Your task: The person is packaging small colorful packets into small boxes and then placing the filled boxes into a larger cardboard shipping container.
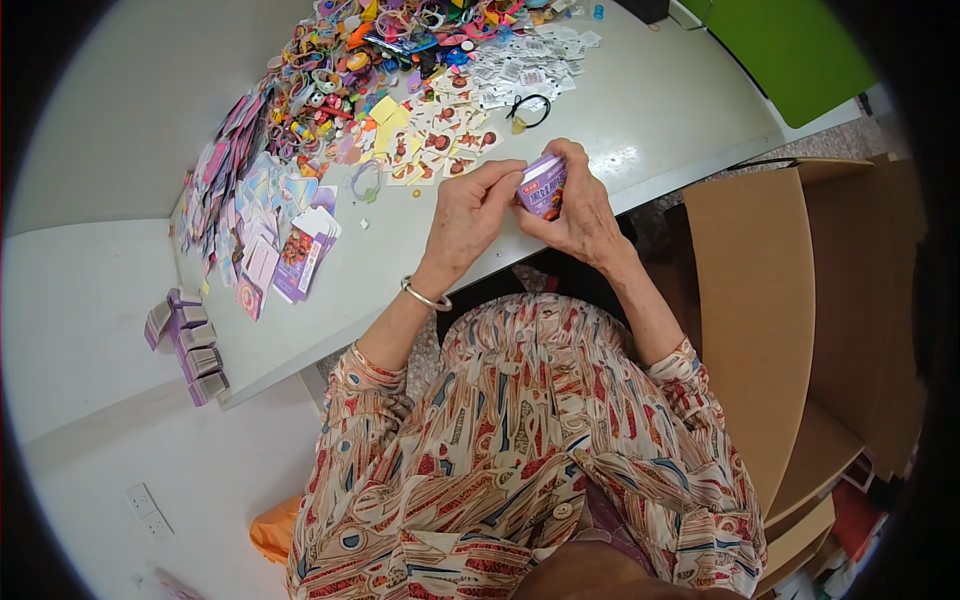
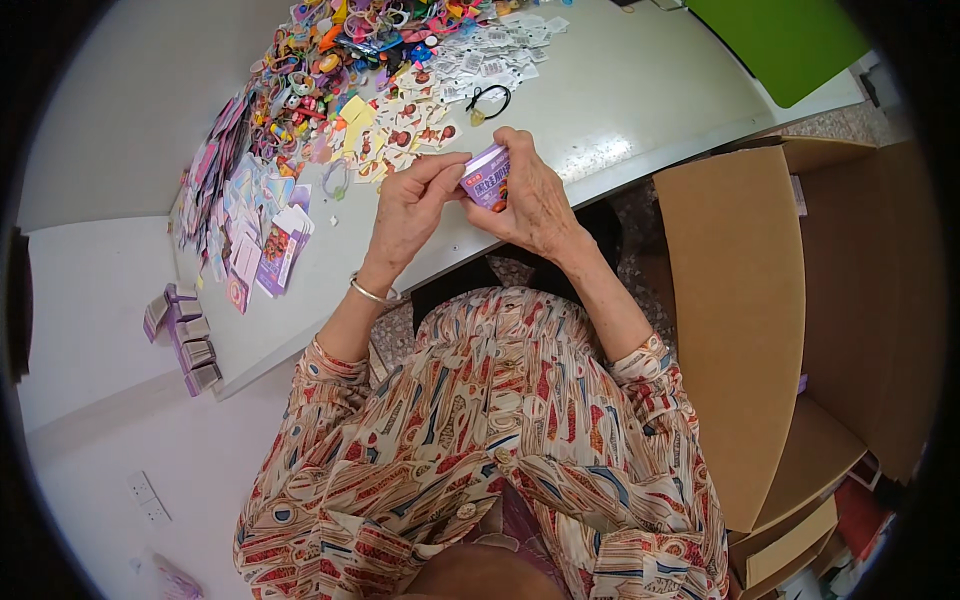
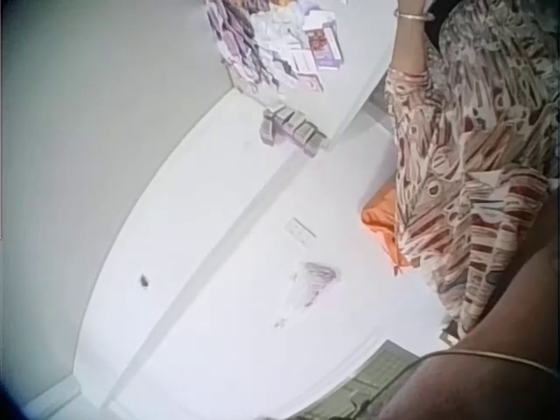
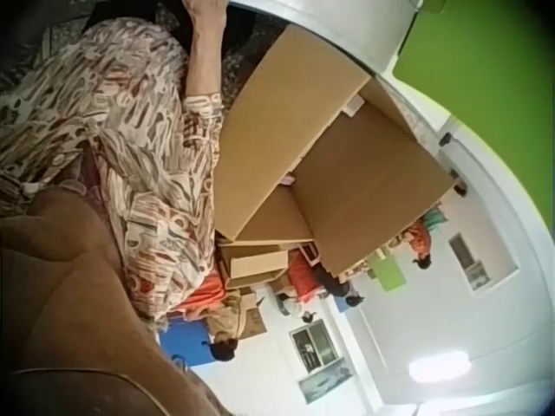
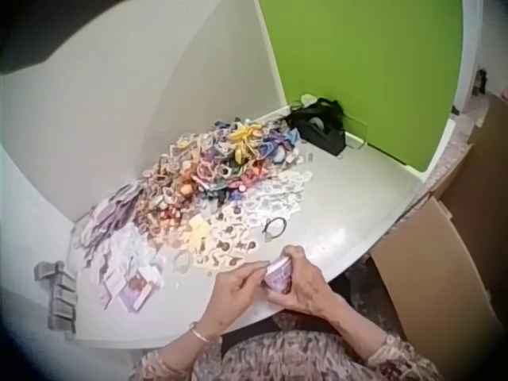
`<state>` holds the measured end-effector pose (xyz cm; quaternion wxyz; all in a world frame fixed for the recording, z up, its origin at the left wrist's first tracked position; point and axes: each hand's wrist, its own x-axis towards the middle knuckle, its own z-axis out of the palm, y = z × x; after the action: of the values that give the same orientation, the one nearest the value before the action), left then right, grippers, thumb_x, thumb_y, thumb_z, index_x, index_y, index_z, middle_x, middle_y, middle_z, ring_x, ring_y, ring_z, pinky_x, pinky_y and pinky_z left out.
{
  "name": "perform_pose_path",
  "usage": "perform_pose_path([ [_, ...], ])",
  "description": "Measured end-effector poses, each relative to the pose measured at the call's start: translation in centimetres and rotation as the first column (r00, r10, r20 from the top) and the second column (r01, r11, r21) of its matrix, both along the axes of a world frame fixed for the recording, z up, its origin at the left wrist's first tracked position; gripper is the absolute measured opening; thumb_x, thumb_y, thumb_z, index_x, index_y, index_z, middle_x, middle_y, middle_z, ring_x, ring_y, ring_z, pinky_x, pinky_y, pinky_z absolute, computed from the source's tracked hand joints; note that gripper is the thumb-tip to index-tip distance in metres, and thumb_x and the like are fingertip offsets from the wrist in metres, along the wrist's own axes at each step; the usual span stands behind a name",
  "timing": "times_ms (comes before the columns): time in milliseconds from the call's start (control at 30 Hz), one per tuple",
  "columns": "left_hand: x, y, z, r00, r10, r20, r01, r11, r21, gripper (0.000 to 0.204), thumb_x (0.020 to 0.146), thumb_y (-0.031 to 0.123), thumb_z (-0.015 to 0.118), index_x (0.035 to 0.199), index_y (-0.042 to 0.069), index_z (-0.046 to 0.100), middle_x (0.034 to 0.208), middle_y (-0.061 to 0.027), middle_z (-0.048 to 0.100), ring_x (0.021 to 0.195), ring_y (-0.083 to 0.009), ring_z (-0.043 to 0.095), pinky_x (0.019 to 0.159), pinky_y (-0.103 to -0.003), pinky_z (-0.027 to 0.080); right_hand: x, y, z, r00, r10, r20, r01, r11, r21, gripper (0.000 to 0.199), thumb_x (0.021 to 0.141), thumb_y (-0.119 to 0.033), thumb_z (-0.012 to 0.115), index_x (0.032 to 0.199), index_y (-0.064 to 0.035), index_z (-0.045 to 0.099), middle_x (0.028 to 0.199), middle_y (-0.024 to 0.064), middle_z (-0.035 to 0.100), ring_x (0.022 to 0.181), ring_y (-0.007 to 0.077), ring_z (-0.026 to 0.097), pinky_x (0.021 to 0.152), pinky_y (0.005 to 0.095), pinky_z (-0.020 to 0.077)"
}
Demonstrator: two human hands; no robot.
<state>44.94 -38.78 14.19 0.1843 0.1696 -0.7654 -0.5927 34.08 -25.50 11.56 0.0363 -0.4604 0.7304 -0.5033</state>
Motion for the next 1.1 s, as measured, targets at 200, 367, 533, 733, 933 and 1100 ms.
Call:
perform_pose_path([
  [200, -0.1, -0.3, 0.5, 0.998, -0.057, 0.002, 0.057, 0.995, 0.080, 0.021, 0.091, 0.012, 0.060, 0.105, -0.003, 0.067, 0.077, -0.0075, 0.068, 0.070, -0.0074, 0.061, 0.063, -0.024, 0.048, 0.2, 0.0, -0.1, 0.996, -0.007, -0.088, 0.004, 1.000, -0.027, 0.074, 0.070, -0.024, 0.078, 0.124, -0.0031, 0.032, 0.093, 0.0207, 0.055, 0.075, 0.0373, 0.061, 0.066, 0.0417, 0.0498],
  [367, 0.8, 2.1, 2.0, 1.000, 0.006, -0.004, -0.007, 0.850, -0.527, 0.020, 0.090, 0.004, 0.054, 0.107, -0.004, 0.060, 0.089, -0.0177, 0.066, 0.074, -0.0307, 0.066, 0.062, -0.034, 0.050, 0.3, 0.2, -0.2, 0.996, 0.021, -0.083, -0.018, 0.999, 0.040, 0.075, 0.071, -0.025, 0.078, 0.124, -0.0032, 0.030, 0.098, 0.0220, 0.054, 0.078, 0.0387, 0.061, 0.068, 0.0434, 0.0495],
  [533, 0.9, 2.7, 1.3, 0.994, -0.012, -0.110, -0.048, 0.849, -0.527, 0.022, 0.087, 0.000, 0.054, 0.108, -0.004, 0.057, 0.100, -0.0207, 0.063, 0.082, -0.0381, 0.063, 0.065, -0.038, 0.051, 0.3, 0.2, -0.2, 0.990, 0.018, -0.141, -0.018, 1.000, 0.003, 0.074, 0.071, -0.024, 0.078, 0.124, -0.0027, 0.030, 0.107, 0.0213, 0.050, 0.083, 0.0392, 0.060, 0.070, 0.0432, 0.0496],
  [733, 0.4, 3.2, 0.2, 0.974, 0.050, -0.221, -0.171, 0.803, -0.570, 0.023, 0.084, -0.001, 0.054, 0.107, -0.004, 0.057, 0.104, -0.0195, 0.064, 0.084, -0.0357, 0.065, 0.065, -0.037, 0.053, 0.0, -0.2, -0.4, 0.993, 0.035, -0.116, -0.033, 0.999, 0.018, 0.070, 0.070, -0.022, 0.077, 0.122, -0.0019, 0.034, 0.110, 0.0213, 0.048, 0.090, 0.0398, 0.058, 0.074, 0.0428, 0.0494],
  [933, 0.1, 2.8, -1.0, 0.973, 0.141, -0.180, -0.215, 0.835, -0.506, 0.023, 0.084, 0.001, 0.056, 0.107, -0.003, 0.059, 0.104, -0.0191, 0.064, 0.082, -0.0359, 0.065, 0.065, -0.038, 0.053, 0.0, -0.6, 0.1, 0.999, 0.024, -0.045, -0.022, 0.998, 0.053, 0.060, 0.072, -0.022, 0.074, 0.118, -0.0009, 0.042, 0.093, 0.0202, 0.054, 0.079, 0.0369, 0.060, 0.068, 0.0413, 0.0495],
  [1100, 1.6, 1.5, -0.4, 0.944, 0.281, -0.174, -0.316, 0.919, -0.234, 0.029, 0.086, 0.014, 0.066, 0.112, 0.002, 0.062, 0.110, -0.0154, 0.065, 0.094, -0.0242, 0.065, 0.082, -0.032, 0.050, -0.9, 0.0, 2.6, 0.989, -0.143, -0.030, 0.146, 0.969, 0.198, 0.063, 0.073, -0.025, 0.073, 0.123, 0.0009, 0.044, 0.090, 0.0161, 0.060, 0.069, 0.0270, 0.062, 0.064, 0.0365, 0.0504],
])
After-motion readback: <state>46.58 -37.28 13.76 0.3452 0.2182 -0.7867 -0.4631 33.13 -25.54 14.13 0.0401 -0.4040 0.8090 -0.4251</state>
